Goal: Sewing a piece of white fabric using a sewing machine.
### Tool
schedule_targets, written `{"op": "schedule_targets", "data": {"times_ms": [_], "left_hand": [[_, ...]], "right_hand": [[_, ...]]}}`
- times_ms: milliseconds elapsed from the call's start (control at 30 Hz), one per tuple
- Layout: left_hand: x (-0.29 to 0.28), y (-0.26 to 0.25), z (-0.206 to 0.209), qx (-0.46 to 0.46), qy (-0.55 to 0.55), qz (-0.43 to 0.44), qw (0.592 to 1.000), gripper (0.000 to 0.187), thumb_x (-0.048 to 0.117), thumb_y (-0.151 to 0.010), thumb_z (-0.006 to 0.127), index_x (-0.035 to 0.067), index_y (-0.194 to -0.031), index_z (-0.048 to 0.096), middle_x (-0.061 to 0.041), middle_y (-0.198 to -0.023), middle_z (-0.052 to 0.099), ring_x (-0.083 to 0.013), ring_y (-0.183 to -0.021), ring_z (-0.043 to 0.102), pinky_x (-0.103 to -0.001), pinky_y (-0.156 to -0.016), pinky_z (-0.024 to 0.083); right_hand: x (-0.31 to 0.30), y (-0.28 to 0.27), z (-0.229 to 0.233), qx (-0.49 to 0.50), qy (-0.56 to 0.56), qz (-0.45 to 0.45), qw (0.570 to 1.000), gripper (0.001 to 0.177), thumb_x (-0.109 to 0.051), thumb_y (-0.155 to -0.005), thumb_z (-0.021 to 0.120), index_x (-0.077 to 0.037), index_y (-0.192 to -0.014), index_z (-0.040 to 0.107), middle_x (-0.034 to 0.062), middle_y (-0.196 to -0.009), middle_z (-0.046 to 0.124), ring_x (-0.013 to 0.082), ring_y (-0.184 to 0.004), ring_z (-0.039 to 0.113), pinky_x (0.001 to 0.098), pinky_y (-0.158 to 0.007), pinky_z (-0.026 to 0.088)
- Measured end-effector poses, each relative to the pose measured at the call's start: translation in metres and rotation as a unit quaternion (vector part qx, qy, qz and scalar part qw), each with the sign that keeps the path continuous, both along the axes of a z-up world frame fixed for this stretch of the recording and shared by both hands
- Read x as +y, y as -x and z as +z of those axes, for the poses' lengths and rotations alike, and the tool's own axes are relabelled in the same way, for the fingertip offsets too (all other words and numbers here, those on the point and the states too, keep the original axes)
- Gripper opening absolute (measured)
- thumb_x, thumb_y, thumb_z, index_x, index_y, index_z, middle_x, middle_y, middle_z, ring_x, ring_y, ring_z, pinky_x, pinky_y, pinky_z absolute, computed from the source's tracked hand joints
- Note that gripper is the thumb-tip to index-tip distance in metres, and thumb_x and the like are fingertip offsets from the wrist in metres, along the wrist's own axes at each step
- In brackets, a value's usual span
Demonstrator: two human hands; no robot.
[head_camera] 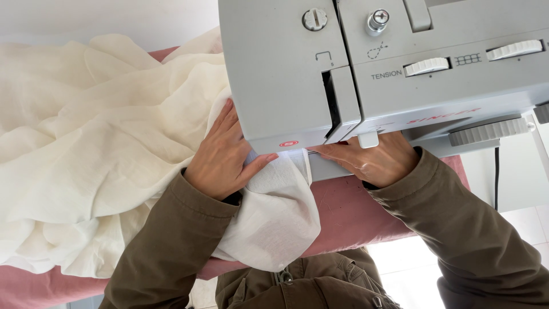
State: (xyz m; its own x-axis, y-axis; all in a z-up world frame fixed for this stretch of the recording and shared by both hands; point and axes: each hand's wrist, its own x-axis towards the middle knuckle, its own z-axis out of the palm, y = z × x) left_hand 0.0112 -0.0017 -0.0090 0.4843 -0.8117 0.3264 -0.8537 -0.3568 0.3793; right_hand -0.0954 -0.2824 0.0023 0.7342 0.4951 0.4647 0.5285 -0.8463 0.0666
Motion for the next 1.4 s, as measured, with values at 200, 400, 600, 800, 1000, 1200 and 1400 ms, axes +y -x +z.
{"op": "schedule_targets", "data": {"times_ms": [200,400,600,800,1000,1200,1400], "left_hand": [[-0.003,-0.003,0.004,0.002,0.009,-0.003,1.000,0.051,0.036,-0.094,0.070,-0.003,-0.127,0.070,-0.024,-0.151,0.048,-0.0450,-0.149,0.033,-0.058,-0.124,0.024],[-0.004,-0.006,0.004,0.000,0.005,0.007,1.000,0.054,0.032,-0.091,0.071,0.000,-0.135,0.064,-0.023,-0.153,0.046,-0.0430,-0.150,0.033,-0.059,-0.125,0.023],[-0.005,-0.009,0.002,-0.041,-0.029,0.011,0.999,0.054,0.035,-0.091,0.070,0.003,-0.134,0.063,-0.022,-0.153,0.046,-0.0434,-0.149,0.032,-0.059,-0.124,0.024],[0.012,0.030,0.005,-0.042,-0.084,0.051,0.994,0.054,0.043,-0.099,0.068,0.002,-0.130,0.053,-0.019,-0.151,0.043,-0.0457,-0.156,0.029,-0.056,-0.127,0.027],[0.049,0.082,0.022,-0.049,-0.156,0.091,0.982,0.082,0.040,-0.086,0.069,0.012,-0.154,0.035,-0.018,-0.159,0.031,-0.0471,-0.143,0.031,-0.067,-0.112,0.026],[0.073,0.089,0.006,-0.073,-0.198,0.134,0.968,0.073,0.029,-0.076,0.072,0.008,-0.143,0.051,-0.013,-0.130,0.058,-0.0371,-0.133,0.047,-0.070,-0.110,0.026],[0.101,0.088,0.017,-0.113,-0.191,0.159,0.962,0.016,0.007,-0.087,0.071,0.011,-0.103,0.069,-0.002,-0.089,0.068,-0.0201,-0.094,0.066,-0.064,-0.124,0.030]], "right_hand": [[0.002,-0.005,0.005,-0.015,-0.004,-0.009,1.000,0.041,-0.022,-0.094,0.076,-0.017,-0.134,0.070,0.0144,-0.133,0.071,0.0345,-0.117,0.069,0.0489,-0.102,0.054],[-0.010,-0.005,-0.024,0.045,-0.035,-0.024,0.998,0.035,-0.024,-0.091,0.077,-0.020,-0.126,0.071,0.0108,-0.128,0.070,0.0340,-0.115,0.068,0.0474,-0.098,0.055],[0.005,-0.003,-0.005,0.002,0.014,-0.029,0.999,0.032,-0.024,-0.092,0.075,-0.015,-0.123,0.073,0.0088,-0.105,0.072,0.0312,-0.100,0.070,0.0475,-0.089,0.057],[0.021,0.047,-0.001,0.108,-0.102,-0.050,0.988,0.028,-0.013,-0.094,0.073,-0.011,-0.121,0.078,0.0070,-0.082,0.068,0.0223,-0.068,0.064,0.0360,-0.059,0.054],[0.040,0.083,-0.041,0.274,-0.345,-0.064,0.896,0.023,-0.012,-0.094,0.071,-0.004,-0.116,0.069,0.0126,-0.101,0.074,0.0238,-0.088,0.072,0.0337,-0.075,0.058],[0.072,0.101,-0.067,0.535,-0.590,0.035,0.604,0.061,-0.020,-0.092,0.072,-0.003,-0.146,0.048,0.0099,-0.130,0.069,0.0160,-0.116,0.064,0.0331,-0.100,0.052],[0.069,0.147,-0.139,0.595,-0.652,0.136,0.449,0.064,-0.020,-0.088,0.082,0.002,-0.142,0.056,0.0142,-0.135,0.068,0.0211,-0.122,0.065,0.0389,-0.108,0.051]]}}
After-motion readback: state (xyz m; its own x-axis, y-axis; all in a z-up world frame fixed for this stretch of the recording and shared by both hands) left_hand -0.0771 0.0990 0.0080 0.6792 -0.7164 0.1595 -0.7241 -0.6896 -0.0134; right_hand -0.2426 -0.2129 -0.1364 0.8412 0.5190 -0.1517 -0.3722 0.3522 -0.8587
